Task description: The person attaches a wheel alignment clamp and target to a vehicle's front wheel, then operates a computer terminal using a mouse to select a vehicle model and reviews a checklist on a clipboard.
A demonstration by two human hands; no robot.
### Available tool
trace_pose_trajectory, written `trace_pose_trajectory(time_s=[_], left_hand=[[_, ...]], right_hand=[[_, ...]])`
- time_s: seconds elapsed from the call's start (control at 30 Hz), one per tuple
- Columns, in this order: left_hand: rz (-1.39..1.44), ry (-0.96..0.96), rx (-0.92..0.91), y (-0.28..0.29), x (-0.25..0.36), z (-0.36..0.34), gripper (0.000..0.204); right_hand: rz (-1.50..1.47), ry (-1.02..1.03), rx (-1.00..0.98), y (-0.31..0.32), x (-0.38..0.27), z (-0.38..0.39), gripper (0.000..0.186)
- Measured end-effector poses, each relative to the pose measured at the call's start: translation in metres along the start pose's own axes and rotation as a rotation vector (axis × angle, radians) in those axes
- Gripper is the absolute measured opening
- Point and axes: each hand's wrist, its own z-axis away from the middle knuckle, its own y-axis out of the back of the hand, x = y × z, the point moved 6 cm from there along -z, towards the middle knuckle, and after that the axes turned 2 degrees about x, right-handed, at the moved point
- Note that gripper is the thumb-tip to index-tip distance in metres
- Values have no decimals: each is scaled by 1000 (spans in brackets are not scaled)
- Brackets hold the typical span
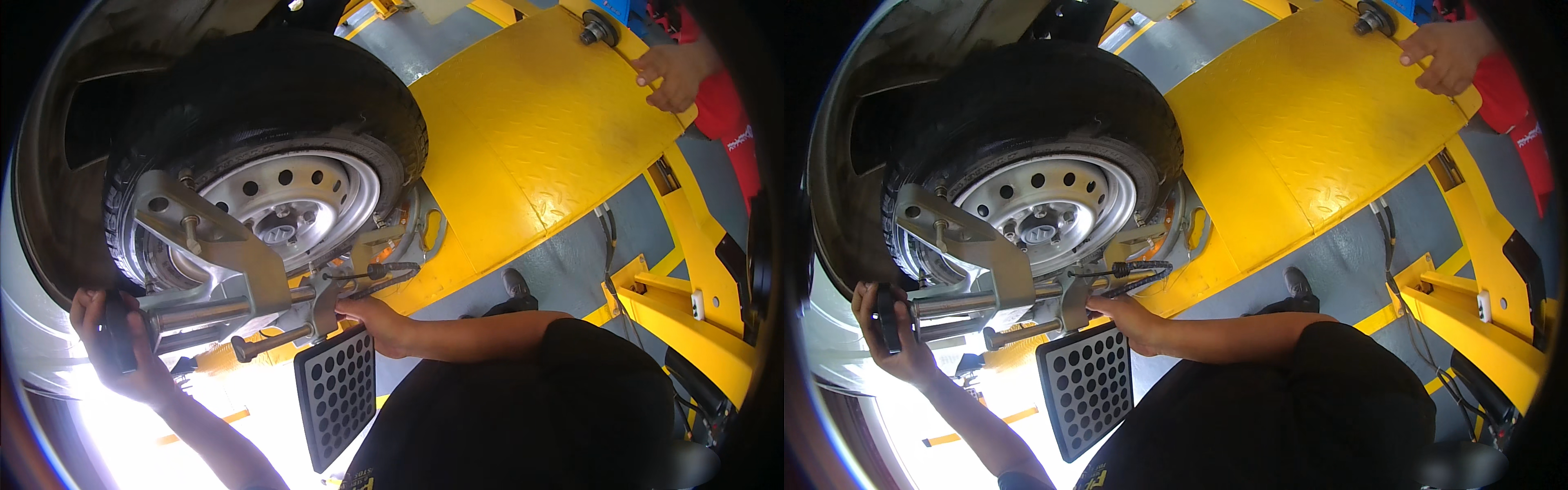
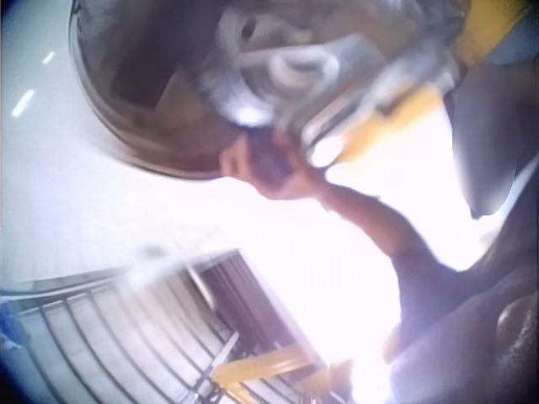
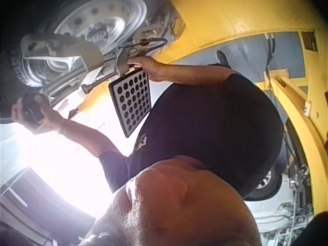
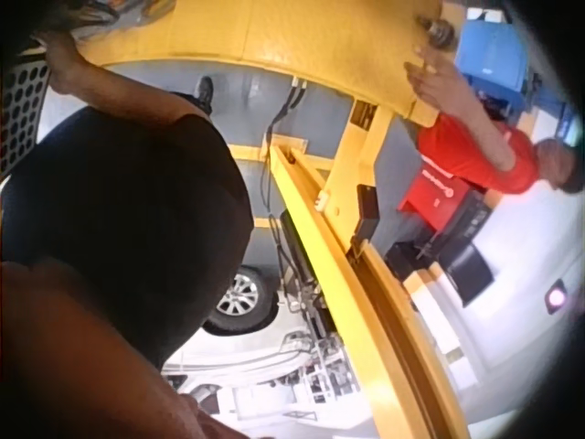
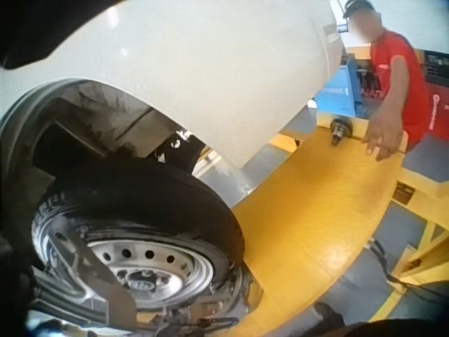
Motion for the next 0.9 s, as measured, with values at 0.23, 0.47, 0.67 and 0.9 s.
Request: trace_pose_trajectory(time_s=[0.23, 0.47, 0.67, 0.9], left_hand=[[-25, -67, -66, 6, 8, -14, 38], [74, 65, -130, 12, 3, 0, 48], [122, 231, -143, 3, 20, -4, 58], [-68, 266, -89, 8, 33, 6, 53]], right_hand=[[7, 10, 41, -7, 6, -7, 46], [118, 15, 128, -1, 10, -12, 47], [112, 19, 172, 5, 12, -16, 29], [167, -26, 166, 13, 15, -12, 16]])
